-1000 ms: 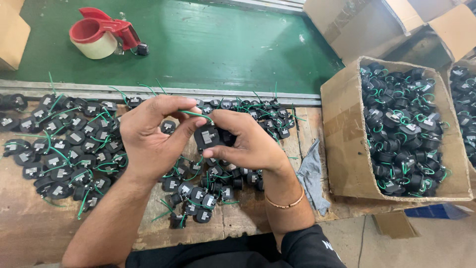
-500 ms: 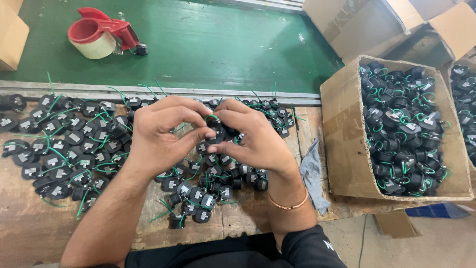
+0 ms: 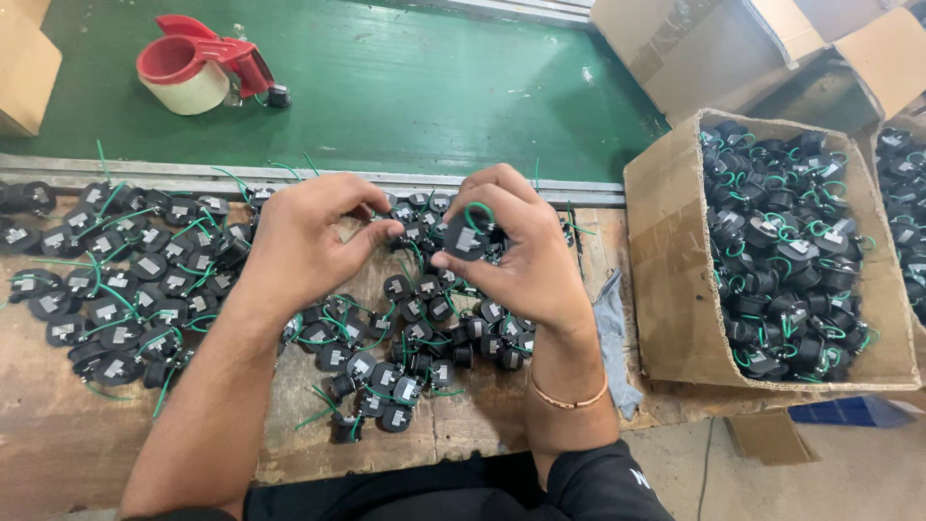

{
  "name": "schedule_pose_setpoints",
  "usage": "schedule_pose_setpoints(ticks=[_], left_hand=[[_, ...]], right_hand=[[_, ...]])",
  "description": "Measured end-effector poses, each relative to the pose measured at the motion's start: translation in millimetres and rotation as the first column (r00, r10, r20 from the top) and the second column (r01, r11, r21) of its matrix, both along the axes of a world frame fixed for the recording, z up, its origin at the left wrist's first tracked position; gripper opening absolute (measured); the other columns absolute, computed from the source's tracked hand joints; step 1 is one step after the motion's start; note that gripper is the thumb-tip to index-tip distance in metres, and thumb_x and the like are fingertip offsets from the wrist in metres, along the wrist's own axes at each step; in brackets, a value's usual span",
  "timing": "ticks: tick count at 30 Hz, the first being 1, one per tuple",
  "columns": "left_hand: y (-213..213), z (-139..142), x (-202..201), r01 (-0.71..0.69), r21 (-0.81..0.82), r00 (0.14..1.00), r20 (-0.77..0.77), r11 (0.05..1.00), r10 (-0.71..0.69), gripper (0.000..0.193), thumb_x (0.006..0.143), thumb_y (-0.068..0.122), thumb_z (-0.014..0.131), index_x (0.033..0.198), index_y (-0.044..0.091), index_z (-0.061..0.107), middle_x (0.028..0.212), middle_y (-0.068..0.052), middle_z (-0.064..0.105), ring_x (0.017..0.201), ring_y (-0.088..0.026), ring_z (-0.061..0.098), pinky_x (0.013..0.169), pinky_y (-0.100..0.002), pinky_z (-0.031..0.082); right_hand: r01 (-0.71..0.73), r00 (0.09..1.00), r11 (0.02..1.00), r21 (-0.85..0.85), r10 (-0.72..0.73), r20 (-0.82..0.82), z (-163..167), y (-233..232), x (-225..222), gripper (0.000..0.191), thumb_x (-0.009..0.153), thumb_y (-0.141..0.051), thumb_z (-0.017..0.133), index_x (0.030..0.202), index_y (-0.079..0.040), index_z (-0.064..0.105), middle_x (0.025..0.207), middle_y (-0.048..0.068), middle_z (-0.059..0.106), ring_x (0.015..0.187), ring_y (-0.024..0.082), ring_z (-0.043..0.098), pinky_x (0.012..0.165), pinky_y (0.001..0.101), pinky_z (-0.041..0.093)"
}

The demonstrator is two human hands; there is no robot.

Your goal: The person picks up black plug-shaped components with green wires from the workbench, twists and folds the wire against each unit by hand, and places the finished units into a cardboard box beside the bench, working through the pile one unit at a time.

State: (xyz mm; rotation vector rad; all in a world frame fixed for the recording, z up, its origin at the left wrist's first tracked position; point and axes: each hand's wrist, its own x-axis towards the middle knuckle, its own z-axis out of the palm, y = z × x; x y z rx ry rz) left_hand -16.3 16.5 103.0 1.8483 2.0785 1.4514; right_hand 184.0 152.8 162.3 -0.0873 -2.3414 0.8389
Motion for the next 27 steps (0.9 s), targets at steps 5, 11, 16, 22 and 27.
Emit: schedule_pose_setpoints(ticks=[5,11,16,22,27], left_hand=[[17,-32,-7,-0.101,-0.587,0.957,-0.279,0.803,-0.084,0.051,0.068,0.021,0.088,0.115,0.016,0.071,0.108,-0.006,0.067,0.105,-0.03,0.065,0.084,-0.046,0.054],[29,-59,16,0.013,-0.647,0.911,-0.306,0.763,-0.276,0.082,0.057,0.017,0.092,0.131,0.017,0.056,0.115,-0.007,0.058,0.117,-0.03,0.058,0.087,-0.046,0.054],[31,-62,27,0.0,-0.59,0.887,-0.372,0.807,-0.272,0.094,0.054,0.017,0.092,0.135,0.014,0.046,0.115,-0.008,0.054,0.113,-0.029,0.057,0.079,-0.044,0.056],[37,-63,23,0.026,-0.468,0.909,-0.356,0.883,-0.215,0.029,0.075,0.016,0.082,0.1,0.015,0.068,0.108,-0.006,0.057,0.107,-0.026,0.06,0.078,-0.042,0.056],[29,-56,4,0.101,-0.474,0.907,-0.317,0.875,-0.277,0.028,0.069,0.011,0.075,0.095,0.02,0.077,0.101,-0.003,0.061,0.104,-0.025,0.06,0.077,-0.043,0.055]], right_hand=[[0.045,0.999,0.993,-0.106,-0.044,0.01,0,5,4,0.037,0.083,0.003,0.078,0.116,-0.004,0.062,0.107,0.006,0.064,0.099,0.015,0.064,0.09,0.0284,0.053],[-0.084,0.996,0.92,-0.382,0.078,-0.03,-3,2,7,0.059,0.09,0.009,0.067,0.145,-0.003,0.047,0.11,0.004,0.062,0.099,0.009,0.06,0.091,0.0243,0.052],[-0.063,0.998,0.961,-0.271,0.065,-0.001,-1,6,9,0.042,0.094,0.011,0.064,0.134,-0.002,0.061,0.107,0.006,0.065,0.093,0.011,0.064,0.082,0.0257,0.055],[-0.065,0.997,0.982,-0.179,0.056,-0.056,1,7,11,0.03,0.094,0.01,0.065,0.122,-0.001,0.069,0.107,0.007,0.066,0.096,0.015,0.066,0.086,0.0276,0.055],[-0.062,0.997,0.984,-0.166,0.052,-0.064,2,8,10,0.028,0.094,0.01,0.066,0.12,-0.001,0.069,0.106,0.008,0.065,0.096,0.015,0.067,0.086,0.028,0.055]])
